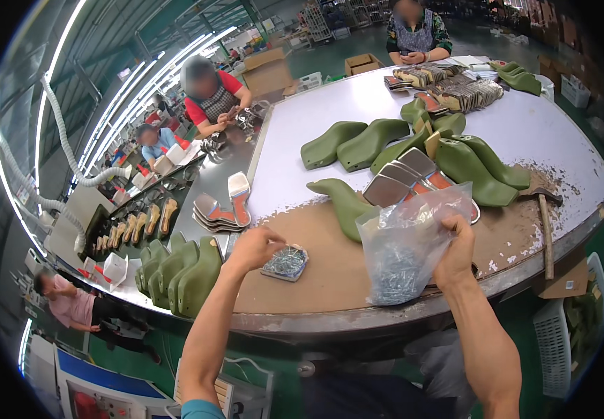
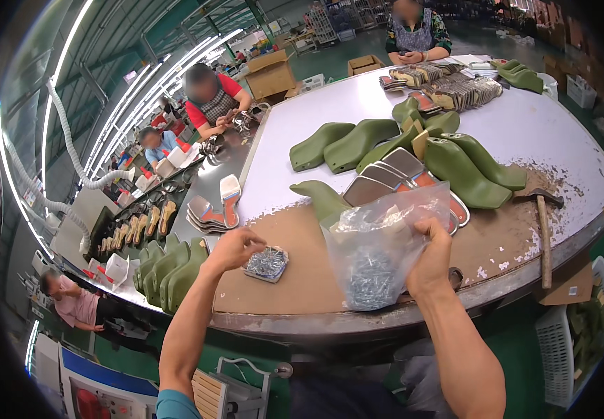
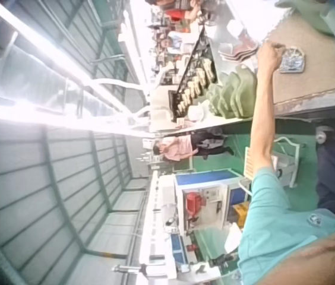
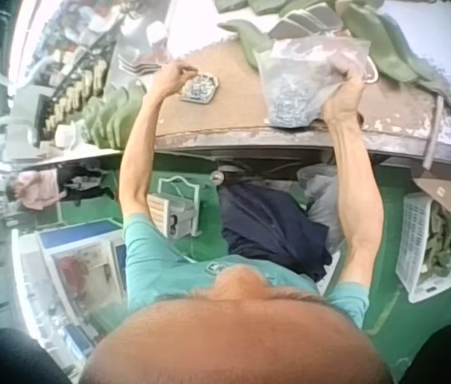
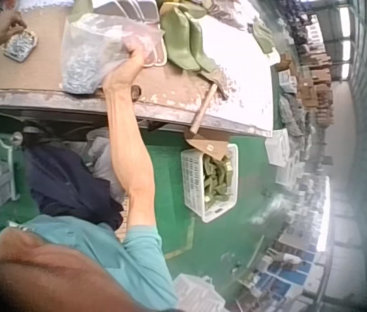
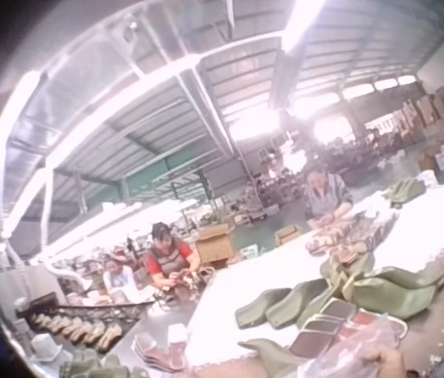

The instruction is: The person assembles green shoe components at a factory workstation. They pick up a green shoe upper and a sole, place a metal plate on the sole, and use a hammer to drive nails into the sole to secure the parts. The person repeats this process for multiple units, handling tools and materials from the table.

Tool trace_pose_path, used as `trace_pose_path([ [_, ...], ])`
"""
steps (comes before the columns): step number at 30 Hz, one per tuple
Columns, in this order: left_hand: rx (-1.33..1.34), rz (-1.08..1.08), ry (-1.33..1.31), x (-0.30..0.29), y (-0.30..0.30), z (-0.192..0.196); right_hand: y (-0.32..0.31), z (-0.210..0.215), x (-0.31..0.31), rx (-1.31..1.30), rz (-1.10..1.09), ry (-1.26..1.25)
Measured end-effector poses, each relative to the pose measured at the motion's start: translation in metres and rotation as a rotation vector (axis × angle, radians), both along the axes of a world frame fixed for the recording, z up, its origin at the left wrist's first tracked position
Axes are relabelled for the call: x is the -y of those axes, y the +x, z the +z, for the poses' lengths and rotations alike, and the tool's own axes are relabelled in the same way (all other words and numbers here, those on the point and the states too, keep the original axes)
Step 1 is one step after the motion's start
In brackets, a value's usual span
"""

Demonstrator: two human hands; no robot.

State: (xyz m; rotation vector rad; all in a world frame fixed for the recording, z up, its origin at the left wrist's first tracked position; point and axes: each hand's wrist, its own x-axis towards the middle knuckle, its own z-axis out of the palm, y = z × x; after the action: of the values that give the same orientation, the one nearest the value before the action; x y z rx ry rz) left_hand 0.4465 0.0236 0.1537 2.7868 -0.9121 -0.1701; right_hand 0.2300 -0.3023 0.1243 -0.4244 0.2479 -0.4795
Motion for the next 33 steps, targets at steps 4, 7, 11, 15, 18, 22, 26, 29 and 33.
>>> trace_pose_path([
  [4, 0.054, 0.343, -0.091, 0.004, 0.025, -0.029, 0.006, 0.005, -0.007, -0.019, 0.010, -0.005],
  [7, 0.138, 0.444, -0.099, 0.033, 0.046, -0.053, 0.001, 0.003, -0.002, -0.016, -0.001, -0.032],
  [11, 0.067, 0.520, -0.059, 0.047, 0.074, -0.071, -0.001, 0.001, -0.002, -0.020, -0.001, -0.040],
  [15, 0.024, 0.454, 0.037, 0.046, 0.090, -0.079, 0.003, -0.006, -0.001, -0.043, -0.010, -0.032],
  [18, 0.117, 0.369, 0.173, 0.046, 0.093, -0.077, 0.003, -0.011, 0.000, -0.040, 0.024, -0.012],
  [22, 0.205, 0.254, -0.096, 0.029, 0.080, -0.067, 0.005, -0.019, -0.003, -0.039, -0.041, -0.031],
  [26, 0.118, 0.158, -0.364, 0.017, 0.027, -0.021, 0.000, -0.016, -0.001, -0.012, -0.003, -0.045],
  [29, 0.105, 0.133, -0.307, -0.021, 0.003, -0.014, -0.003, -0.006, -0.006, 0.117, 0.076, 0.003],
  [33, 0.177, 0.144, -0.419, -0.062, -0.010, -0.053, -0.020, -0.003, -0.004, 0.328, -0.029, -0.106],
])
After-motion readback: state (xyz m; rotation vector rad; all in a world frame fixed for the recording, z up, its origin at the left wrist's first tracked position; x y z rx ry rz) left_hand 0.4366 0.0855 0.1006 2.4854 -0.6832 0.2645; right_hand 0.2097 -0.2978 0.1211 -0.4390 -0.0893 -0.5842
